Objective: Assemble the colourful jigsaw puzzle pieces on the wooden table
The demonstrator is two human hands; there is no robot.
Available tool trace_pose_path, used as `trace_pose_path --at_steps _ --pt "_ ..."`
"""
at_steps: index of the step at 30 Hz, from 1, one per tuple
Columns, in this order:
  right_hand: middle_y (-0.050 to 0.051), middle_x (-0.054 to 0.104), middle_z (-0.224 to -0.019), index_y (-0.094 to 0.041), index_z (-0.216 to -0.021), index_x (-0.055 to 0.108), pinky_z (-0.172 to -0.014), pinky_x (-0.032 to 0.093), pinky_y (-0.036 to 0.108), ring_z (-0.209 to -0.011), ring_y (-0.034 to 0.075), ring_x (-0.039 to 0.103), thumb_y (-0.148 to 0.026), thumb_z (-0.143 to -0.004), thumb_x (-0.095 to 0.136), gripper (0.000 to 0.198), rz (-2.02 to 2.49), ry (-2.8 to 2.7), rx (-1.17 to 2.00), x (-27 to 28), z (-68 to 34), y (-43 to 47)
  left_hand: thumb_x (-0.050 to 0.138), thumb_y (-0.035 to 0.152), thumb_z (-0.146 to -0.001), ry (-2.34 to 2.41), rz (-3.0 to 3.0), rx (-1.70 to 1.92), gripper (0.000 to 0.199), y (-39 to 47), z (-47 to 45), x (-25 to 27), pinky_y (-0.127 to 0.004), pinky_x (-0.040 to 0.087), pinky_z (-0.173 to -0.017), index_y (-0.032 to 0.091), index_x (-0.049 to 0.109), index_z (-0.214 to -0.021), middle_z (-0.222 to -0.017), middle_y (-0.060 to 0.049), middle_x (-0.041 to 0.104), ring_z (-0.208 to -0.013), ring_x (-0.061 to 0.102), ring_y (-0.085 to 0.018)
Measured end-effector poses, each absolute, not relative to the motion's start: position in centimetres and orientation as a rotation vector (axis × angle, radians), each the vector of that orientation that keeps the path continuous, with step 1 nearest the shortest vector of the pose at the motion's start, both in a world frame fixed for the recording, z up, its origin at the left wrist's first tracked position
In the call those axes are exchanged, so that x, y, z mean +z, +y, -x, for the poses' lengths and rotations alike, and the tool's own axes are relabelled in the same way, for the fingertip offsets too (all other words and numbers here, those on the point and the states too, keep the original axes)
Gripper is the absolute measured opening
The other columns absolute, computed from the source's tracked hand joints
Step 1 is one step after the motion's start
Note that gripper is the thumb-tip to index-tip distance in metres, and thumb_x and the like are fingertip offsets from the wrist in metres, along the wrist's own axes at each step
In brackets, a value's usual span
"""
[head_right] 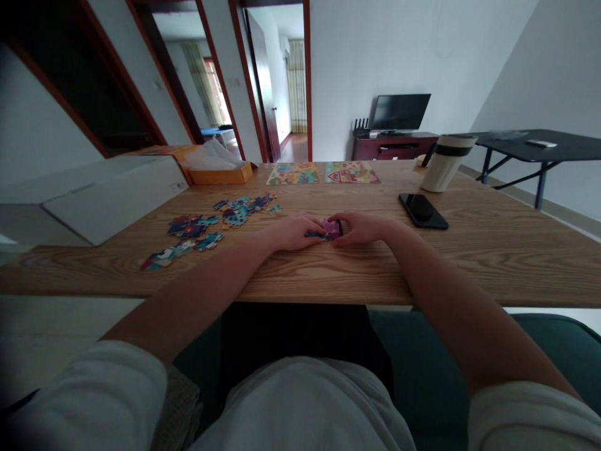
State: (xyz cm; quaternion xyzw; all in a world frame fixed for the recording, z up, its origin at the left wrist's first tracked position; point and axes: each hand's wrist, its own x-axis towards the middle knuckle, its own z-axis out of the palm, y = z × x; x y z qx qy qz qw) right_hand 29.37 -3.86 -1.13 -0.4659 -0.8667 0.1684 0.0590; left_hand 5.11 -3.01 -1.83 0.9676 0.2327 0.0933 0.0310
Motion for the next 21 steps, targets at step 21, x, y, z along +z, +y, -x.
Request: trace_pose_path --at_steps 21 --pt "0.01 0.064 -0.142 -0.024 -0.147 0.055 -0.112 0.042 0.049 -0.13 0.037 0.058 -0.058 -0.076 0.072 0.081 1.481 -2.603 0.533 -0.8 -29.3 -4.2 0.064 0.038 -0.091 1.254 -2.598 0.236 0.04 -1.2 -0.2 3.3 -0.029 0.051 -0.086 0.019 0.075 -0.124 -0.114 -0.008 0.077 -0.093 0.07 -0.02"
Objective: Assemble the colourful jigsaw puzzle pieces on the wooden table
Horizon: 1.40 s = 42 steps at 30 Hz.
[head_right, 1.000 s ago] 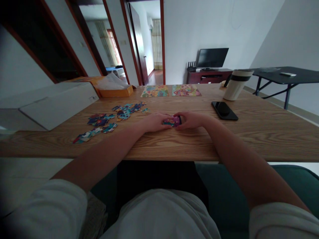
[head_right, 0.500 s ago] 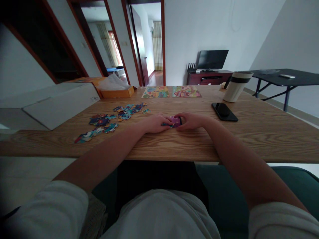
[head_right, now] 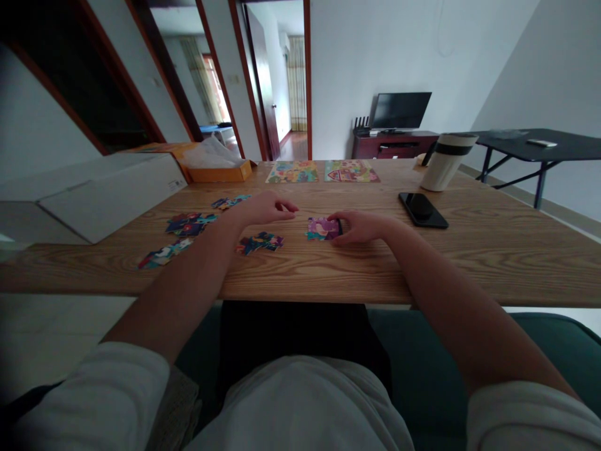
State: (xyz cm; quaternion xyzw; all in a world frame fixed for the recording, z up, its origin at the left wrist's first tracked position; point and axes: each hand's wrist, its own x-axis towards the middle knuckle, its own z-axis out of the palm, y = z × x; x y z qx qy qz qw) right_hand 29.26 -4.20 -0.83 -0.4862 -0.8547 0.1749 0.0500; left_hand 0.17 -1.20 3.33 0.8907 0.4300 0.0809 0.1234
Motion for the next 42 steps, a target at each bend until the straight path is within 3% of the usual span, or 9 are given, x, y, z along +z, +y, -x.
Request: trace_pose_path --at_steps 6,10,15,20,26,34,38,42 --pt "0.011 0.062 -0.144 -0.023 -0.149 0.053 -0.114 0.041 0.05 -0.132 0.037 0.056 -0.063 -0.075 0.073 0.086 1.49 -2.582 0.549 -0.9 -29.4 -4.2 0.074 0.045 -0.076 1.284 -2.529 -0.224 0.062 -0.6 2.7 6.0 -0.025 0.05 -0.083 0.021 0.068 -0.133 -0.122 -0.008 0.075 -0.102 0.069 -0.021" --pt "0.011 0.062 -0.144 -0.023 -0.148 0.053 -0.113 0.042 0.05 -0.13 0.038 0.057 -0.06 -0.075 0.074 0.084 1.51 -2.593 0.543 -0.7 -29.3 -4.3 0.079 0.052 -0.067 1.268 -2.474 -0.337 0.077 -1.5 3.2 5.2 -0.024 0.05 -0.082 0.022 0.065 -0.136 -0.128 -0.008 0.072 -0.104 0.069 -0.022" --pt "0.011 0.063 -0.143 -0.022 -0.149 0.051 -0.113 0.042 0.049 -0.131 0.037 0.057 -0.06 -0.076 0.073 0.085 1.49 -2.609 0.544 -0.8 -29.5 -4.2 0.081 0.053 -0.062 1.275 -2.425 -0.355 0.075 -2.0 3.5 3.0 -0.024 0.05 -0.073 0.023 0.068 -0.129 -0.12 -0.007 0.073 -0.095 0.07 -0.022" --pt "0.009 0.064 -0.141 -0.027 -0.148 0.053 -0.112 0.043 0.051 -0.13 0.037 0.058 -0.06 -0.076 0.073 0.082 1.488 -2.599 0.523 -0.8 -29.5 -4.3 0.079 0.054 -0.066 1.228 -2.479 -0.28 0.061 -1.6 3.3 2.2 -0.023 0.049 -0.068 0.027 0.073 -0.12 -0.112 -0.005 0.073 -0.089 0.069 -0.02" --pt "0.008 0.066 -0.139 -0.029 -0.148 0.054 -0.113 0.042 0.052 -0.13 0.037 0.057 -0.059 -0.076 0.074 0.081 1.481 -2.602 0.518 -0.7 -29.4 -4.3 0.076 0.05 -0.071 1.206 -2.525 -0.189 0.051 -1.5 2.7 1.5 -0.024 0.05 -0.075 0.025 0.073 -0.116 -0.113 -0.005 0.073 -0.095 0.068 -0.02" --pt "0.007 0.066 -0.139 -0.03 -0.147 0.055 -0.111 0.044 0.052 -0.128 0.038 0.059 -0.059 -0.075 0.074 0.079 1.496 -2.597 0.509 -0.6 -29.4 -4.4 0.063 0.037 -0.082 1.226 -2.756 -0.072 0.055 -3.2 0.6 1.6 -0.029 0.049 -0.09 0.021 0.062 -0.134 -0.124 -0.007 0.072 -0.106 0.067 -0.022" --pt "0.006 0.067 -0.138 -0.03 -0.147 0.055 -0.11 0.044 0.052 -0.128 0.038 0.059 -0.058 -0.076 0.074 0.079 1.51 -2.605 0.48 -0.6 -29.4 -4.4 0.051 0.04 -0.092 1.21 -2.998 -0.093 0.042 -3.4 -0.6 0.8 -0.035 0.05 -0.087 0.02 0.07 -0.124 -0.112 -0.012 0.075 -0.102 0.069 -0.028" --pt "0.007 0.066 -0.139 -0.03 -0.146 0.056 -0.109 0.046 0.05 -0.126 0.037 0.061 -0.059 -0.075 0.074 0.079 1.525 -2.586 0.492 -0.8 -29.4 -4.3 0.04 0.036 -0.099 1.341 -3.074 -0.019 0.044 -3.7 -1.4 0.4 -0.038 0.05 -0.082 0.019 0.071 -0.124 -0.103 -0.015 0.076 -0.095 0.071 -0.03"
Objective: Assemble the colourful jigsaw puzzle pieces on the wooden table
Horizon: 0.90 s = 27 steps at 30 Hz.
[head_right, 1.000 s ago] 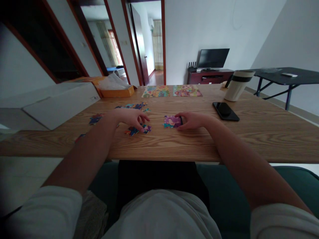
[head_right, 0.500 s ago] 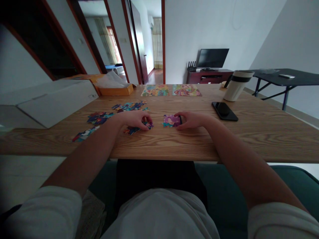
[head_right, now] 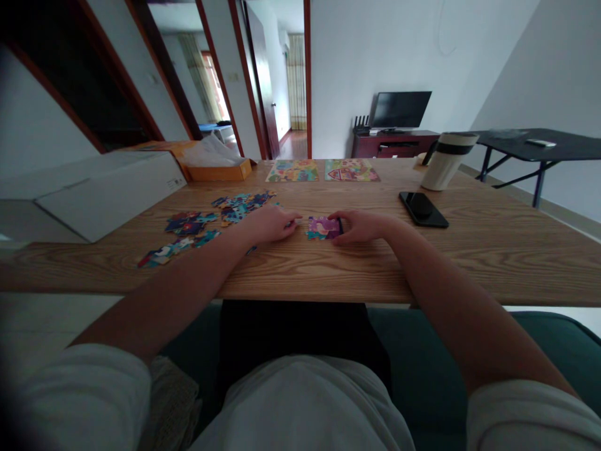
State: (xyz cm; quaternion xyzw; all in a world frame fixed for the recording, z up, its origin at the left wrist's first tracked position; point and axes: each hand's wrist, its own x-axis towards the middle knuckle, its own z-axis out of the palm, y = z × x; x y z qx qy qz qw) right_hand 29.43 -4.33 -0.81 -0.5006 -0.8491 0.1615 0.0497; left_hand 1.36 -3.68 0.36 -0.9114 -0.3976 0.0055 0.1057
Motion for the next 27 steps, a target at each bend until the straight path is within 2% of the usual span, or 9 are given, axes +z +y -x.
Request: trace_pose_path --at_steps 6,9,13,15,18,21,27 --pt "0.008 0.065 -0.141 -0.028 -0.148 0.054 -0.112 0.043 0.05 -0.128 0.036 0.059 -0.06 -0.075 0.074 0.082 1.496 -2.581 0.534 -1.0 -29.4 -4.2 0.04 0.032 -0.1 -1.202 2.683 -0.123 0.042 -4.0 -1.5 0.4 -0.039 0.05 -0.087 0.02 0.072 -0.125 -0.106 -0.014 0.076 -0.098 0.071 -0.028" --pt "0.009 0.063 -0.144 -0.028 -0.148 0.053 -0.112 0.042 0.051 -0.129 0.037 0.058 -0.061 -0.074 0.074 0.083 1.486 -2.588 0.527 -0.8 -29.3 -4.3 0.051 0.041 -0.099 -1.243 2.977 -0.29 0.043 -4.2 -1.2 0.5 -0.034 0.051 -0.088 0.023 0.065 -0.136 -0.111 -0.009 0.077 -0.097 0.071 -0.022" --pt "0.011 0.059 -0.147 -0.025 -0.149 0.054 -0.113 0.042 0.05 -0.131 0.037 0.057 -0.06 -0.074 0.074 0.085 1.498 -2.6 0.52 -0.6 -29.2 -4.4 0.074 0.059 -0.08 -1.244 3.243 -0.338 0.076 -4.1 -0.6 0.8 -0.03 0.051 -0.091 0.02 0.057 -0.143 -0.123 -0.01 0.073 -0.106 0.069 -0.022" --pt "0.01 0.061 -0.146 -0.027 -0.148 0.054 -0.112 0.043 0.05 -0.13 0.037 0.058 -0.06 -0.075 0.074 0.083 1.515 -2.597 0.512 -0.5 -29.2 -4.4 0.077 0.062 -0.074 -1.227 3.177 -0.275 0.082 -3.9 -0.4 0.9 -0.032 0.049 -0.095 0.019 0.059 -0.142 -0.129 -0.011 0.07 -0.112 0.066 -0.024" --pt "0.01 0.061 -0.145 -0.026 -0.148 0.054 -0.113 0.042 0.051 -0.13 0.038 0.057 -0.059 -0.074 0.075 0.084 1.517 -2.593 0.505 -0.5 -29.1 -4.5 0.074 0.061 -0.077 -1.131 3.126 -0.143 0.071 -4.0 -0.4 0.7 -0.032 0.047 -0.095 0.022 0.064 -0.136 -0.127 -0.009 0.07 -0.112 0.065 -0.025" --pt "0.01 0.06 -0.147 -0.025 -0.149 0.054 -0.113 0.042 0.05 -0.13 0.037 0.057 -0.059 -0.074 0.074 0.085 1.498 -2.6 0.5 -0.6 -29.1 -4.4 0.07 0.055 -0.082 -1.06 3.124 -0.102 0.059 -4.4 -0.8 0.5 -0.03 0.048 -0.086 0.023 0.067 -0.131 -0.114 -0.007 0.073 -0.099 0.068 -0.023" --pt "0.008 0.064 -0.142 -0.028 -0.147 0.056 -0.111 0.044 0.052 -0.127 0.038 0.059 -0.059 -0.074 0.075 0.082 1.486 -2.592 0.489 -0.8 -29.2 -4.3 0.072 0.045 -0.081 -1.018 3.193 -0.177 0.052 -4.8 -1.1 0.4 -0.028 0.048 -0.081 0.023 0.069 -0.128 -0.105 -0.004 0.074 -0.091 0.067 -0.019"
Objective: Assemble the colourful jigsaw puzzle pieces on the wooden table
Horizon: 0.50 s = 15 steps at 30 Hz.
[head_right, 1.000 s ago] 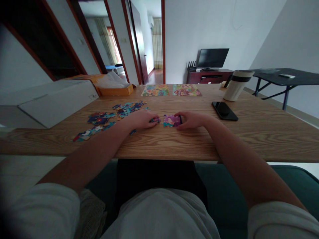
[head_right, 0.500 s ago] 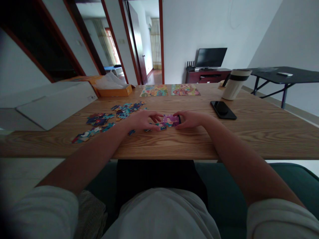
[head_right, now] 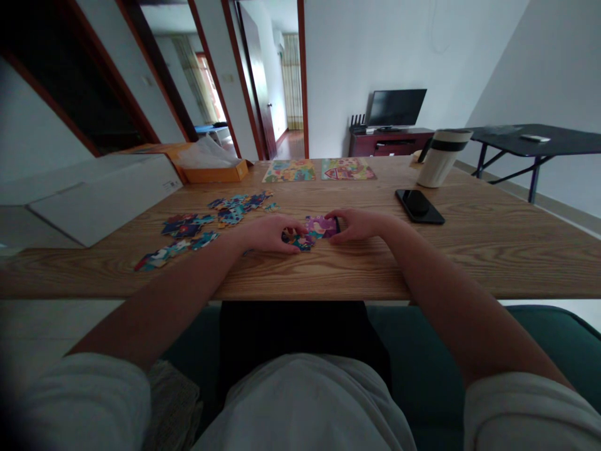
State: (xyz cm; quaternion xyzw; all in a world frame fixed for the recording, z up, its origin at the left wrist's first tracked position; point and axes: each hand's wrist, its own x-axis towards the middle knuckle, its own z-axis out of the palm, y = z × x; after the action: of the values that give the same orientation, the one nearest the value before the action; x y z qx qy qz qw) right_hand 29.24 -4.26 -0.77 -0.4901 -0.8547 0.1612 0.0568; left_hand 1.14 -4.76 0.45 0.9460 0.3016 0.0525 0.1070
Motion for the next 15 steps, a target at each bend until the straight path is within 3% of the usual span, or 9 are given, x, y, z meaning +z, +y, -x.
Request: trace_pose_path --at_steps 6,11,15 --pt "0.009 0.06 -0.147 -0.025 -0.149 0.053 -0.113 0.042 0.049 -0.131 0.037 0.057 -0.06 -0.074 0.074 0.086 1.497 -2.597 0.513 -1.0 -29.4 -4.1 0.075 0.031 -0.076 1.055 -2.588 0.455 0.057 -3.1 0.9 1.0 -0.028 0.052 -0.073 0.019 0.064 -0.13 -0.101 -0.006 0.072 -0.082 0.067 -0.018" --pt "0.008 0.065 -0.14 -0.026 -0.148 0.055 -0.112 0.043 0.049 -0.13 0.038 0.057 -0.06 -0.075 0.074 0.083 1.516 -2.575 0.534 -0.8 -29.3 -4.3 0.075 0.025 -0.075 1.055 -2.315 0.885 0.05 -1.7 2.1 0.9 -0.024 0.054 -0.066 0.017 0.063 -0.123 -0.117 -0.01 0.07 -0.075 0.068 -0.012" --pt "0.009 0.064 -0.141 -0.025 -0.147 0.055 -0.113 0.042 0.05 -0.131 0.039 0.056 -0.063 -0.074 0.074 0.085 1.505 -2.565 0.547 -0.7 -29.4 -4.4 0.077 0.025 -0.074 1.068 -2.288 0.997 0.048 -1.2 2.8 1.4 -0.024 0.053 -0.065 0.017 0.064 -0.119 -0.115 -0.01 0.07 -0.072 0.066 -0.011"
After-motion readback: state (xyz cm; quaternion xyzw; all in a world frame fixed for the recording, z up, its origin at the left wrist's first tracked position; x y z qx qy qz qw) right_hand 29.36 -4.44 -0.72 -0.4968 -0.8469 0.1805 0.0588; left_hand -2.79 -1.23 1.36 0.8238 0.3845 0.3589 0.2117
